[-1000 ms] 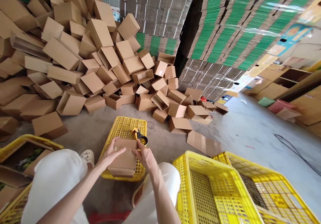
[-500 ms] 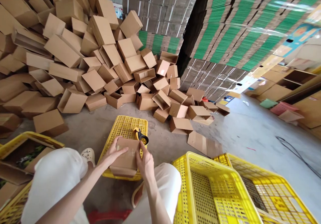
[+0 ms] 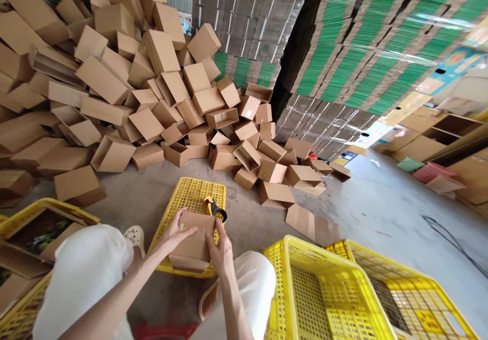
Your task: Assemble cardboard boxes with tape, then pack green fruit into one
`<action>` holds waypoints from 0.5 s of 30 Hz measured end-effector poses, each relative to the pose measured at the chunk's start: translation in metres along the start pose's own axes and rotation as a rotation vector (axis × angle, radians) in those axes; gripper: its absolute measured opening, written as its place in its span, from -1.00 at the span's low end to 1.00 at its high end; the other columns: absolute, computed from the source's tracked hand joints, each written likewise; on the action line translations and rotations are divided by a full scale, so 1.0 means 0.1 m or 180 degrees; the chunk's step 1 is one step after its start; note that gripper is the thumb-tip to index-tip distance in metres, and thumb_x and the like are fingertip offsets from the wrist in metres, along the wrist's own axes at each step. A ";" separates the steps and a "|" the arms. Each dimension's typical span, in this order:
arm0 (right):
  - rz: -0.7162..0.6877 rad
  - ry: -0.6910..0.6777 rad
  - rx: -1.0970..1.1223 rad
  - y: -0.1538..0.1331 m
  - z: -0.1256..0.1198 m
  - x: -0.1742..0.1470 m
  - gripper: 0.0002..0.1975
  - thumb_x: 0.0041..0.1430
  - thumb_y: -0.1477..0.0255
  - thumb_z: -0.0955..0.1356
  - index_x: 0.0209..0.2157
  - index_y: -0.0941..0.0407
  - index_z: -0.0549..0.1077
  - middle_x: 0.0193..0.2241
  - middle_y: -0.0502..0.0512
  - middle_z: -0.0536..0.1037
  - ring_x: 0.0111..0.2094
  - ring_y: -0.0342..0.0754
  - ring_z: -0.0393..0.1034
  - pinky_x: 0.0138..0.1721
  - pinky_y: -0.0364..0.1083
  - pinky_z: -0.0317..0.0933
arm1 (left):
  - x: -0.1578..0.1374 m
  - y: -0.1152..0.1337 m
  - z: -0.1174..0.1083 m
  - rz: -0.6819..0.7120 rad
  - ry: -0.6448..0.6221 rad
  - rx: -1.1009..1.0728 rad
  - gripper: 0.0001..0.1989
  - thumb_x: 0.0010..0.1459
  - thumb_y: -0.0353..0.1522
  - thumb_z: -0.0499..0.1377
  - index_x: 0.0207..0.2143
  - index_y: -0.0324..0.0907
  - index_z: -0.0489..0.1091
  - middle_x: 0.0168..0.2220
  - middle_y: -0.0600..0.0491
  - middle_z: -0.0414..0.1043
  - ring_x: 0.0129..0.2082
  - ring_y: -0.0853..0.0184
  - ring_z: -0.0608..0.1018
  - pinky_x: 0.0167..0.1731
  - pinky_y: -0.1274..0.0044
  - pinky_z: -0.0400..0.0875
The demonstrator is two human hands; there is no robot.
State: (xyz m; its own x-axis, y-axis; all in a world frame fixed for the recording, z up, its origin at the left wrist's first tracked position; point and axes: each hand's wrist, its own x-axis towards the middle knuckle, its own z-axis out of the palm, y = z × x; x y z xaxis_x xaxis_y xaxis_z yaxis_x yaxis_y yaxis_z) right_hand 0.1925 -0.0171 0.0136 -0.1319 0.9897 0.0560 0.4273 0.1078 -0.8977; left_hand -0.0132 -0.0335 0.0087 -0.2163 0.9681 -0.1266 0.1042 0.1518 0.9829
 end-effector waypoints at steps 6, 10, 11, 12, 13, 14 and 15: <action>0.0189 -0.0093 -0.0242 -0.10 -0.06 0.01 -0.39 0.21 0.20 0.38 0.27 0.05 0.51 0.16 0.21 0.63 0.17 0.31 0.53 0.23 0.23 0.36 | 0.03 -0.06 0.03 0.0600 0.0068 0.0707 -0.08 0.01 -0.17 0.41 0.40 -0.04 0.17 0.45 -0.17 0.17 0.48 0.02 0.22 0.42 0.21 0.14; 0.0235 -0.0224 0.0155 -0.15 -0.01 0.03 -0.37 0.16 0.27 0.39 0.28 0.04 0.50 0.19 0.15 0.60 0.19 0.26 0.52 0.26 0.17 0.34 | -0.03 -0.01 0.13 0.0852 0.0207 0.1433 -0.15 -0.02 -0.25 0.43 0.32 -0.11 0.27 0.50 -0.21 0.04 0.52 -0.16 0.05 0.43 0.07 0.09; 0.0229 -0.0271 0.0337 -0.14 0.00 0.04 -0.35 0.15 0.29 0.39 0.30 0.05 0.48 0.21 0.14 0.58 0.21 0.25 0.50 0.29 0.17 0.31 | -0.04 0.01 0.16 0.0910 0.0277 0.1561 -0.19 -0.03 -0.27 0.43 0.29 -0.13 0.30 0.50 -0.22 0.04 0.52 -0.19 0.04 0.43 0.04 0.07; 0.0224 -0.0316 0.0514 -0.12 0.01 0.03 -0.32 0.14 0.30 0.40 0.32 0.06 0.46 0.24 0.14 0.56 0.24 0.23 0.48 0.32 0.17 0.28 | -0.05 0.02 0.19 0.0962 0.0336 0.1658 -0.22 -0.02 -0.27 0.43 0.27 -0.14 0.32 0.49 -0.22 0.06 0.51 -0.20 0.06 0.43 0.03 0.06; 0.0227 -0.0350 0.0669 -0.10 0.03 0.03 -0.29 0.12 0.30 0.41 0.34 0.07 0.44 0.26 0.14 0.54 0.26 0.22 0.45 0.34 0.18 0.25 | -0.05 0.03 0.20 0.1002 0.0380 0.1726 -0.26 0.01 -0.26 0.42 0.25 -0.15 0.34 0.48 -0.23 0.08 0.49 -0.20 0.09 0.43 0.03 0.06; 0.0236 -0.0368 0.0790 -0.08 0.04 0.02 -0.26 0.11 0.30 0.42 0.35 0.06 0.42 0.27 0.13 0.53 0.28 0.22 0.43 0.35 0.19 0.23 | -0.05 0.03 0.21 0.1034 0.0410 0.1770 -0.30 0.04 -0.25 0.40 0.23 -0.16 0.35 0.46 -0.24 0.12 0.47 -0.19 0.14 0.43 0.04 0.07; 0.0249 -0.0370 0.0867 -0.06 0.05 0.02 -0.24 0.09 0.30 0.43 0.36 0.06 0.40 0.27 0.13 0.53 0.28 0.21 0.42 0.35 0.19 0.23 | -0.05 0.03 0.22 0.1069 0.0424 0.1792 -0.35 0.09 -0.23 0.37 0.22 -0.17 0.37 0.43 -0.24 0.18 0.45 -0.18 0.19 0.42 0.06 0.10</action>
State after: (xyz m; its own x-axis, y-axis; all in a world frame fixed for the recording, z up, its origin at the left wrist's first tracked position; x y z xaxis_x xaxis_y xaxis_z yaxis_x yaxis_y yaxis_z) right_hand 0.1852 -0.0166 0.0171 -0.2161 0.9749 -0.0543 0.1869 -0.0133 -0.9823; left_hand 0.0091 -0.0333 0.0098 -0.1979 0.9535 0.2272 0.6698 -0.0377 0.7416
